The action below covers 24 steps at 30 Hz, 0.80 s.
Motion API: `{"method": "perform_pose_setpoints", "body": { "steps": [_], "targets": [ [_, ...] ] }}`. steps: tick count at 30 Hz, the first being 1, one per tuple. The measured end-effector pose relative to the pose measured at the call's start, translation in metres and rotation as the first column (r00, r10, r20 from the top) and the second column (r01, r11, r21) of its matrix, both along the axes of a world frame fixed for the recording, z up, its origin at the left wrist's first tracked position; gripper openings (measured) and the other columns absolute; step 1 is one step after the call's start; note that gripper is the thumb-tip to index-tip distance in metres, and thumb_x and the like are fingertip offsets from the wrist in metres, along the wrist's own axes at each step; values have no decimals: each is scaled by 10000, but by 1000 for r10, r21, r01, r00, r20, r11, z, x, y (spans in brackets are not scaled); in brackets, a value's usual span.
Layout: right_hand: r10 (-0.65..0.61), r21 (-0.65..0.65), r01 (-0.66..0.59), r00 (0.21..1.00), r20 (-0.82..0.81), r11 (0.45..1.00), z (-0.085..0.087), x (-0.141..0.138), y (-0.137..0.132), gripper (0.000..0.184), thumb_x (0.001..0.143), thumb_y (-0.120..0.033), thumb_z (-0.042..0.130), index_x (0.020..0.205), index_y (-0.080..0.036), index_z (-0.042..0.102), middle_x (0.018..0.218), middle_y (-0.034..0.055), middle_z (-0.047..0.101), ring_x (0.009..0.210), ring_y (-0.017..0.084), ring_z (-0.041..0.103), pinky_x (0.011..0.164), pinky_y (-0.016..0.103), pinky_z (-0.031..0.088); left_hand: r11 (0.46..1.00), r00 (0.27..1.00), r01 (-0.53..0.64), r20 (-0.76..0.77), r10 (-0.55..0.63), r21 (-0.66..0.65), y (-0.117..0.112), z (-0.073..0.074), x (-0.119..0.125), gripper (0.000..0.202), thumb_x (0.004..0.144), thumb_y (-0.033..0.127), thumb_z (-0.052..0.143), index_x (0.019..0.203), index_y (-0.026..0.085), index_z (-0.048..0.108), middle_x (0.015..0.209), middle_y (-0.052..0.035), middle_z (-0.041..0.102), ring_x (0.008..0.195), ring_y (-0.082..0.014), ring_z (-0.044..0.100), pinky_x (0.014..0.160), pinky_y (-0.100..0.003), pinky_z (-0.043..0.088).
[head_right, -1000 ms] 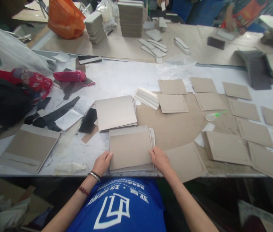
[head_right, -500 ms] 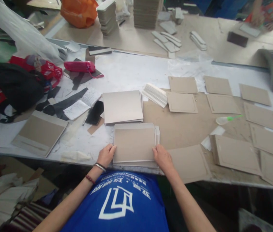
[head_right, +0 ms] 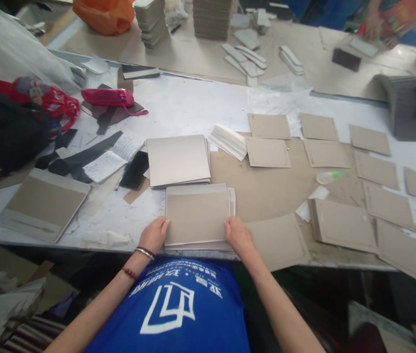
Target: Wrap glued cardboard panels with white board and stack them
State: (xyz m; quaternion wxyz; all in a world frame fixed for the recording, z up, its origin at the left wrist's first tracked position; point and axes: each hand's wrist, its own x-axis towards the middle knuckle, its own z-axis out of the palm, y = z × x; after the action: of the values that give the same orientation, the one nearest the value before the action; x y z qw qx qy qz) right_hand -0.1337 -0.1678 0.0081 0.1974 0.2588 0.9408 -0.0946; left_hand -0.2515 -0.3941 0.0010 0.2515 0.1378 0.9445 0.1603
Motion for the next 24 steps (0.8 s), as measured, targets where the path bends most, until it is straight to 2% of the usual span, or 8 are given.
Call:
{"method": "perform_pose_setpoints", "body": {
  "steps": [6,15,24],
  "targets": [
    [4,8,-4,1000,-10,1000,3,2,-2,210,886,-315,352,887,-178,512,865,60,579,717,159,563,578,256,335,998,999,40,-9,-41,-54,1,1,0,229,871,295,323,761,194,497,818,-57,602,757,-172,544,631,-268,311],
    [-5,12,5,1000,17,1000,3,-1,-3,211,886,-298,343,904,-170,510,909,78,582,747,177,577,584,267,346,996,999,40,7,-40,-83,3,3,-1,232,874,289,319,788,188,510,850,-69,606,788,-176,552,636,-269,317],
    [0,-10,1,993,118,1000,1,-6,-1,244,893,-322,319,938,-168,502,952,78,571,824,183,568,631,263,356,999,1000,-1,17,2,-54,2,-5,-1,220,872,274,344,800,186,533,832,-55,613,781,-159,552,644,-256,322]
  ]
}}
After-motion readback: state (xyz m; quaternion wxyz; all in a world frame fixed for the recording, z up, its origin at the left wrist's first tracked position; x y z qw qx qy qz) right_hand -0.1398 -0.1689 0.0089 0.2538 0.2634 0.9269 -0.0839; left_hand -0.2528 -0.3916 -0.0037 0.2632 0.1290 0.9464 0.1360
